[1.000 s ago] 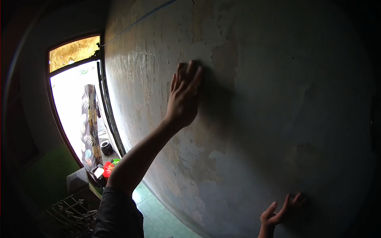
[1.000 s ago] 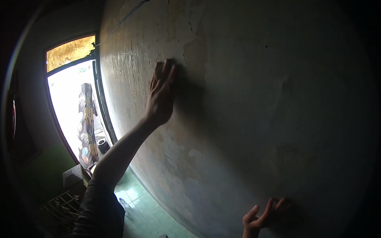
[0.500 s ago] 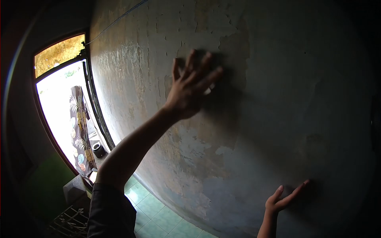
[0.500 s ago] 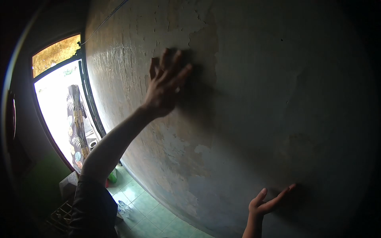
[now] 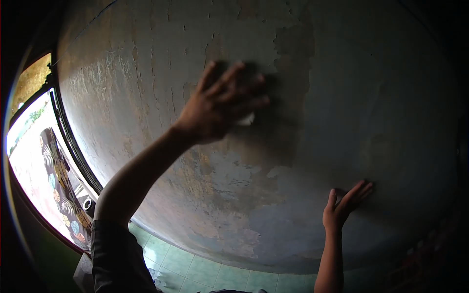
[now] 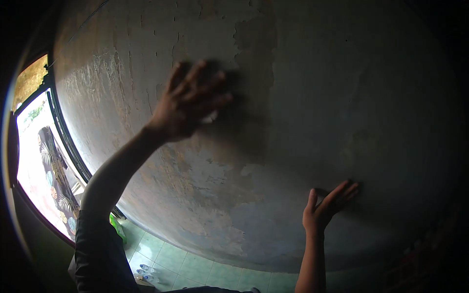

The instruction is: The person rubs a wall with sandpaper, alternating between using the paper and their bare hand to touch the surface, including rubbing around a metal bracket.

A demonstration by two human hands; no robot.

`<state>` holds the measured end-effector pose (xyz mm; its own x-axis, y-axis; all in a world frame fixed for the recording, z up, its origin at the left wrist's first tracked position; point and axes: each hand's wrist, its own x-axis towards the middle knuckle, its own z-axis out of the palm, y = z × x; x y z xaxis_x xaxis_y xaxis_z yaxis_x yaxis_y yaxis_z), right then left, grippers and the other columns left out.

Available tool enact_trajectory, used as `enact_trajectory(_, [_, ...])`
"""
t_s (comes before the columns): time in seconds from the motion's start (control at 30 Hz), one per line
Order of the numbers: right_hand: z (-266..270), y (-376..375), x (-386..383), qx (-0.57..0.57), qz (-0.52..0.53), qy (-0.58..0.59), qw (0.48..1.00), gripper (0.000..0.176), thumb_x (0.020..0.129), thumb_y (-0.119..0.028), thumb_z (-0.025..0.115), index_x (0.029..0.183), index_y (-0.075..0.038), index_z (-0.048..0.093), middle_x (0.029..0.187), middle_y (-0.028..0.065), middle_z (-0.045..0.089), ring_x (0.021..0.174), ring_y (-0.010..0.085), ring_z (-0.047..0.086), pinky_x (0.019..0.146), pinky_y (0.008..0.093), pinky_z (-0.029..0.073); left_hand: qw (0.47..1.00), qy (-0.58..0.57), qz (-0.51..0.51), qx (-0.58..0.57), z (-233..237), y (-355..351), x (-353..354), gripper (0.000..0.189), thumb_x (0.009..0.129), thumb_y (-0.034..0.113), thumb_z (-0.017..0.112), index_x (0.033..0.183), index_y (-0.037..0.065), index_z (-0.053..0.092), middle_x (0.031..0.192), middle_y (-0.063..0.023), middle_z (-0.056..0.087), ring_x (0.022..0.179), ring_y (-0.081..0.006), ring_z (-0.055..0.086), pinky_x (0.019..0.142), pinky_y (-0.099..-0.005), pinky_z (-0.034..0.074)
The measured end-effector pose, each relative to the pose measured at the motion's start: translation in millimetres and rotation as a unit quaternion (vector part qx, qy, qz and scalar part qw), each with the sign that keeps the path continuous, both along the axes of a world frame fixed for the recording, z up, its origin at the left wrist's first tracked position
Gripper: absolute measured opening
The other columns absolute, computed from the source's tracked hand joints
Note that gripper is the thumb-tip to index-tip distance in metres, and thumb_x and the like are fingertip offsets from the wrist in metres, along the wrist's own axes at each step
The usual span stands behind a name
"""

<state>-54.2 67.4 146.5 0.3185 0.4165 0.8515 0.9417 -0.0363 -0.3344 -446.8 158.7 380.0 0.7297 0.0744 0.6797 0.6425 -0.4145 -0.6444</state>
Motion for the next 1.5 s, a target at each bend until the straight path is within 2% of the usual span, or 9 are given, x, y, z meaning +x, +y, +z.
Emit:
enact_trajectory(0.13, [3, -4, 0, -0.032, -0.014, 0.004, 0.999, 0.095, 0.105, -0.060, 0.044, 0.167, -0.005, -0.002, 0.173, 0.0250, -0.009, 0.159, 0.0480, -0.007, 0.126, 0.0630, 0.005, 0.993, 0.101, -0.061, 0.025, -34, 14, 2, 0.055, 0.098, 0.045, 0.064, 0.151, 0.044, 0.050, 0.166, 0.0091, 0.038, 0.157, -0.0225, 0.027, 0.128, -0.0588, 0.018])
enact_trajectory(0.3, [8, -7, -4, -0.049, 0.009, 0.041, 0.998, 0.093, 0.105, -0.057, 0.047, 0.167, -0.006, -0.001, 0.172, 0.0261, -0.008, 0.159, 0.0475, -0.006, 0.127, 0.0609, 0.006, 0.961, -0.265, -0.062, 0.047, 43, 13, -56, 0.061, 0.097, 0.036, 0.065, 0.155, 0.041, 0.046, 0.169, 0.0004, 0.034, 0.157, -0.0300, 0.028, 0.128, -0.0563, 0.018])
enact_trajectory(0.5, [23, -3, -65, 0.000, 0.064, 0.056, 0.996, 0.091, 0.106, -0.053, 0.051, 0.168, -0.008, 0.002, 0.172, 0.0274, -0.007, 0.159, 0.0473, -0.005, 0.127, 0.0604, 0.005, 0.992, 0.085, -0.075, -0.051, -60, 6, -7, 0.056, 0.101, 0.036, 0.063, 0.154, 0.043, 0.046, 0.171, 0.0028, 0.030, 0.158, -0.0262, 0.025, 0.130, -0.0543, 0.015])
enact_trajectory(0.7, [20, 22, -108, 0.036, 0.041, 0.026, 0.998, 0.095, 0.104, -0.057, 0.052, 0.168, -0.008, 0.001, 0.172, 0.0271, -0.009, 0.157, 0.0534, -0.008, 0.124, 0.0657, 0.003, 0.929, -0.370, 0.016, 0.017, -5, 19, -69, 0.063, 0.104, 0.034, 0.057, 0.163, 0.023, 0.037, 0.173, -0.0074, 0.024, 0.160, -0.0359, 0.015, 0.128, -0.0572, 0.008])
enact_trajectory(0.87, [21, 34, -130, 0.047, 0.033, 0.043, 0.997, 0.098, 0.102, -0.059, 0.052, 0.168, -0.007, 0.000, 0.172, 0.0268, -0.010, 0.156, 0.0540, -0.009, 0.123, 0.0668, 0.002, 0.999, -0.008, 0.017, -0.031, -79, -9, -26, 0.059, 0.099, 0.040, 0.062, 0.156, 0.038, 0.046, 0.171, -0.0038, 0.032, 0.160, -0.0344, 0.020, 0.127, -0.0594, 0.015])
enact_trajectory(1.13, [13, 37, -123, 0.049, 0.032, 0.012, 0.998, 0.101, 0.101, -0.066, 0.050, 0.168, -0.006, 0.003, 0.172, 0.0272, -0.009, 0.156, 0.0550, -0.008, 0.123, 0.0679, 0.003, 0.891, -0.452, 0.023, 0.024, 11, 25, -84, 0.059, 0.101, 0.030, 0.057, 0.158, 0.022, 0.045, 0.169, -0.0153, 0.032, 0.155, -0.0491, 0.022, 0.122, -0.0655, 0.021])
enact_trajectory(1.23, [14, 38, -125, 0.052, 0.025, 0.013, 0.998, 0.100, 0.101, -0.066, 0.049, 0.167, -0.006, 0.005, 0.172, 0.0275, -0.008, 0.156, 0.0555, -0.007, 0.123, 0.0684, 0.004, 0.937, -0.349, 0.018, 0.003, -27, 14, -51, 0.065, 0.098, 0.029, 0.057, 0.161, 0.026, 0.040, 0.172, -0.0138, 0.027, 0.158, -0.0488, 0.015, 0.124, -0.0672, 0.014])
enact_trajectory(1.33, [12, 39, -123, 0.057, 0.018, 0.003, 0.998, 0.100, 0.101, -0.066, 0.049, 0.167, -0.005, 0.006, 0.172, 0.0279, -0.006, 0.156, 0.0558, -0.005, 0.122, 0.0689, 0.004, 0.995, -0.064, 0.039, -0.059, -90, -1, -22, 0.067, 0.093, 0.029, 0.064, 0.156, 0.041, 0.045, 0.173, 0.0016, 0.026, 0.160, -0.0293, 0.020, 0.126, -0.0676, 0.011])
enact_trajectory(1.5, [3, 40, -117, 0.046, -0.003, -0.026, 0.999, 0.099, 0.101, -0.067, 0.045, 0.167, -0.005, 0.007, 0.172, 0.0275, -0.005, 0.156, 0.0554, -0.003, 0.122, 0.0691, 0.005, 0.944, -0.327, 0.024, -0.025, -50, 5, -56, 0.057, 0.102, 0.030, 0.058, 0.158, 0.032, 0.045, 0.171, -0.0065, 0.031, 0.158, -0.0387, 0.021, 0.125, -0.0633, 0.013])
